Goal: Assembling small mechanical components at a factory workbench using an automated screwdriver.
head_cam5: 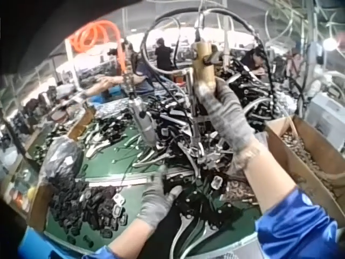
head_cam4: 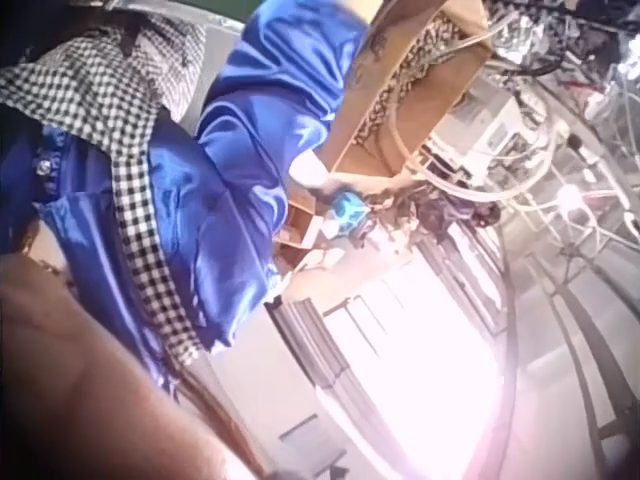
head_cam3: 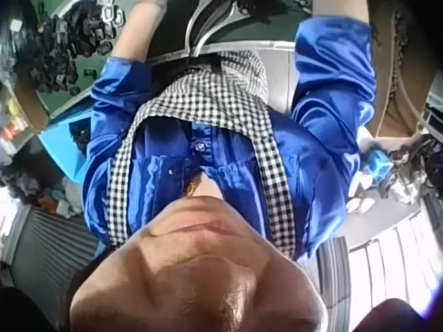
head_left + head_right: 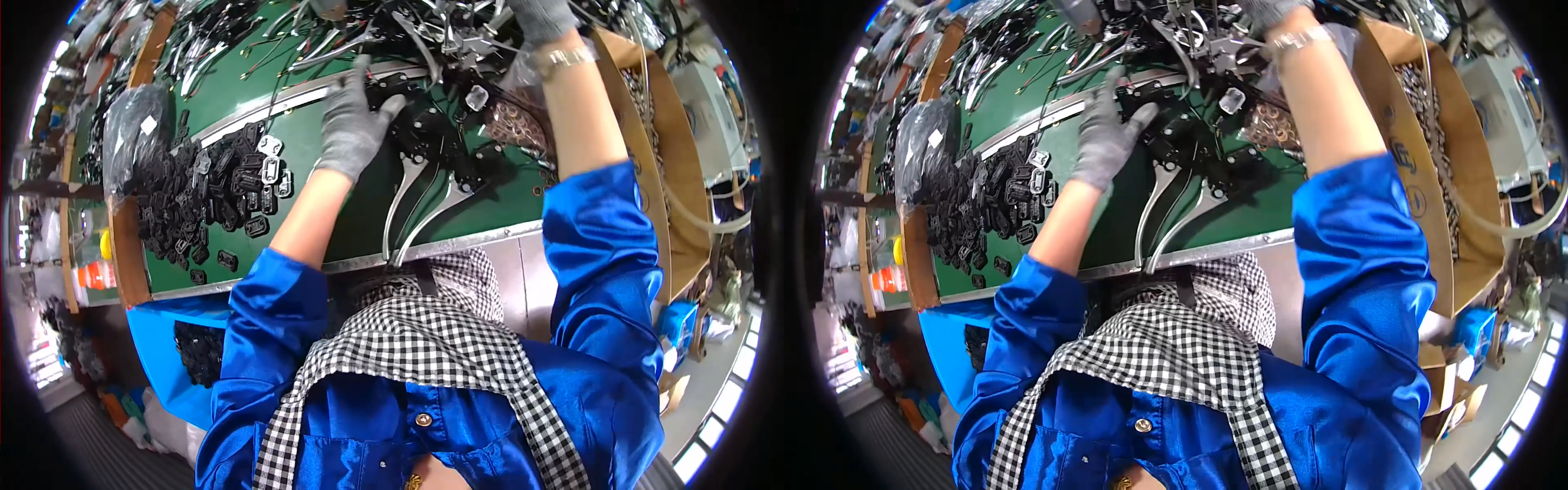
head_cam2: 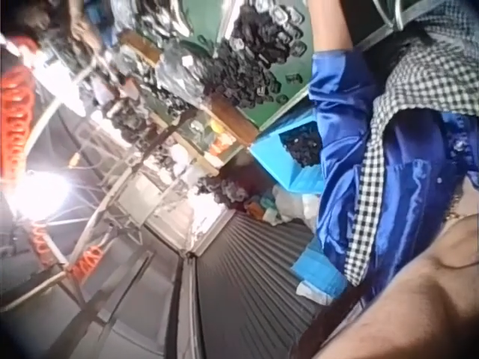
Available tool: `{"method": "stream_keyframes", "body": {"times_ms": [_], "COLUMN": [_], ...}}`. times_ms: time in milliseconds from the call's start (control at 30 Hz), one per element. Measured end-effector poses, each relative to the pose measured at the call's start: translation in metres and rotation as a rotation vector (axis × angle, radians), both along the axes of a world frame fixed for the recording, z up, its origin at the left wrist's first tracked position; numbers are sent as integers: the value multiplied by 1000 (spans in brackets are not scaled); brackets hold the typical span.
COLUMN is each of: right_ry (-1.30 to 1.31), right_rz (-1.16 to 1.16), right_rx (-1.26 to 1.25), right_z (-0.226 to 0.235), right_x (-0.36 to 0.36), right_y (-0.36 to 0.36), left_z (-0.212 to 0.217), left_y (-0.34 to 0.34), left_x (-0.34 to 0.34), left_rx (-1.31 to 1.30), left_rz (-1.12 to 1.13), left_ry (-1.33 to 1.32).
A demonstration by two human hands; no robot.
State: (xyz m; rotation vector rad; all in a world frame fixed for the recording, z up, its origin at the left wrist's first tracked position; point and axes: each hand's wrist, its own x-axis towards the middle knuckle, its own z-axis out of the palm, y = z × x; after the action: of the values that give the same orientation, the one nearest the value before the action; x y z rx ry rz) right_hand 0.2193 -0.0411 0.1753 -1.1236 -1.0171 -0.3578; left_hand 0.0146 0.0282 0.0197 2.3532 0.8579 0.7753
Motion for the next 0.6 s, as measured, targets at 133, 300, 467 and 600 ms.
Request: {"method": "stream_keyframes", "body": {"times_ms": [133, 300, 467, 600], "right_ry": [-896, -129, -54, -230], "right_rz": [-623, 89, 197, 211], "right_rx": [-1202, -1089, -1172, -1158], "right_z": [-37, -94, -115, -127], "right_x": [-17, -65, -73, -94], "right_y": [-103, -170, -149, -117], "left_z": [17, 25, 23, 19], "left_y": [-28, -59, -46, -35], "left_x": [-55, -65, -64, -74], "left_rx": [-15, 117, 239, 246], "left_rz": [72, 23, 52, 33], "left_ry": [110, 366, 348, 172]}}
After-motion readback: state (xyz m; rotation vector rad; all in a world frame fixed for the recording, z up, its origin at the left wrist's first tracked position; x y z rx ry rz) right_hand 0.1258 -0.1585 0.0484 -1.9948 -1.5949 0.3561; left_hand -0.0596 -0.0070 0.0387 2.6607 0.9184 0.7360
